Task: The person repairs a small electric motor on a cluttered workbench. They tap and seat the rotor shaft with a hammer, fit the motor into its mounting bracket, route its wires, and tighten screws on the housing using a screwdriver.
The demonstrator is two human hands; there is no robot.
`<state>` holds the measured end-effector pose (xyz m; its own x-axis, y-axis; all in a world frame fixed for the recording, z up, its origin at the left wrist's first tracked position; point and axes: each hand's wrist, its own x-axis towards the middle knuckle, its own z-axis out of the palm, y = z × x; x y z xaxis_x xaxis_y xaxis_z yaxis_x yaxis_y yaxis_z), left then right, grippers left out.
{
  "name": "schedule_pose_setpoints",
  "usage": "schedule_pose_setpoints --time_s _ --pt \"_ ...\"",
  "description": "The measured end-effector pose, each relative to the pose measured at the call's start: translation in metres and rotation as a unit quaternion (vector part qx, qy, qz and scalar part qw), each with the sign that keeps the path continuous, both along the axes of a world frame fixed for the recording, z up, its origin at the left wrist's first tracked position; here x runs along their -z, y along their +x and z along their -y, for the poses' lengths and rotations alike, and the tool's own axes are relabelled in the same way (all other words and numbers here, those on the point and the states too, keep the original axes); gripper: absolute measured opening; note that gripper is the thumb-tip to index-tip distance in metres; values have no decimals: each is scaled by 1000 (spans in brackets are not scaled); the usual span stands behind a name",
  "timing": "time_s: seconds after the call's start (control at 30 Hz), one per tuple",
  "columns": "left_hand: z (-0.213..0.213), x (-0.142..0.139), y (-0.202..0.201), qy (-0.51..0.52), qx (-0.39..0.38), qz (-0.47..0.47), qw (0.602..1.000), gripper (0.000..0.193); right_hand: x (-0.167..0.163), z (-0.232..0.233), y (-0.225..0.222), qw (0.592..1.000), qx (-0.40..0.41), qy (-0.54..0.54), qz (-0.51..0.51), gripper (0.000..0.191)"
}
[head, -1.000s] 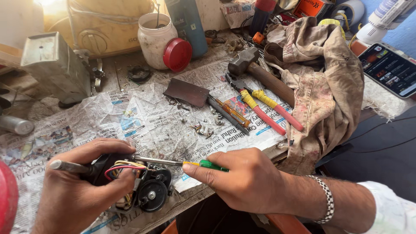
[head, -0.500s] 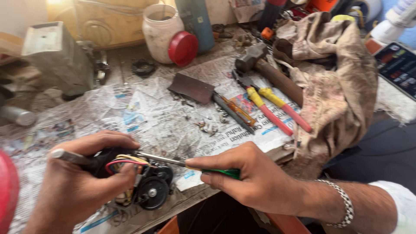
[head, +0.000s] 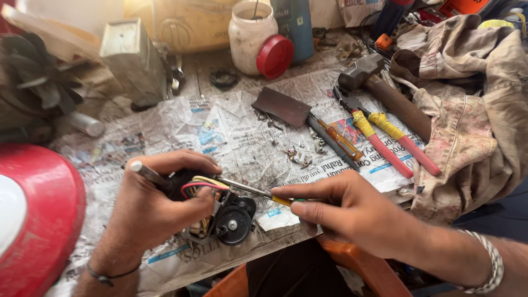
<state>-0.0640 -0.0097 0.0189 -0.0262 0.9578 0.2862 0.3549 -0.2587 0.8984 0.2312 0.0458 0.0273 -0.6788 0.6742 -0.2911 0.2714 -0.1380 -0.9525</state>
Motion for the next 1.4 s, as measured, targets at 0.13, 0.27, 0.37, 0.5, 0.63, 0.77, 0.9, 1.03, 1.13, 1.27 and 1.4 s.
schedule_pose_setpoints --time_s 0.13,0.27,0.37,0.5,0.63,0.77,0.9,1.03,1.13,1.27,1.4 --pt "1 1 -1 -24 -19 -8 1000 24 -1 -2 -5 988 36 -141 -47 42" --pt "0 0 -5 -2 17 16 1000 28 -4 -6 -5 998 25 -49 41 40" --pt "3 0 -5 7 32 -8 999 39 -7 -3 5 978 -3 204 40 32" --pt "12 -5 -8 43 68 19 997 75 0 14 17 908 37 387 156 32" --pt "23 -15 -19 51 95 -103 989 106 13 43 22 806 175 562 66 39" --pt "23 -14 -21 27 62 -144 987 103 15 42 43 812 110 573 -3 45" --pt "19 -6 -15 34 9 -158 987 92 36 37 53 740 -18 672 26 41" --pt "19 -6 -14 148 1 -214 965 93 61 42 44 723 32 688 56 44" --pt "20 -8 -14 114 15 -177 977 94 60 40 41 722 47 683 98 53" --pt "21 -7 -12 126 5 -188 974 92 55 38 37 741 41 663 103 55" --pt "21 -7 -12 112 -6 -199 974 90 57 37 36 737 42 667 100 55"
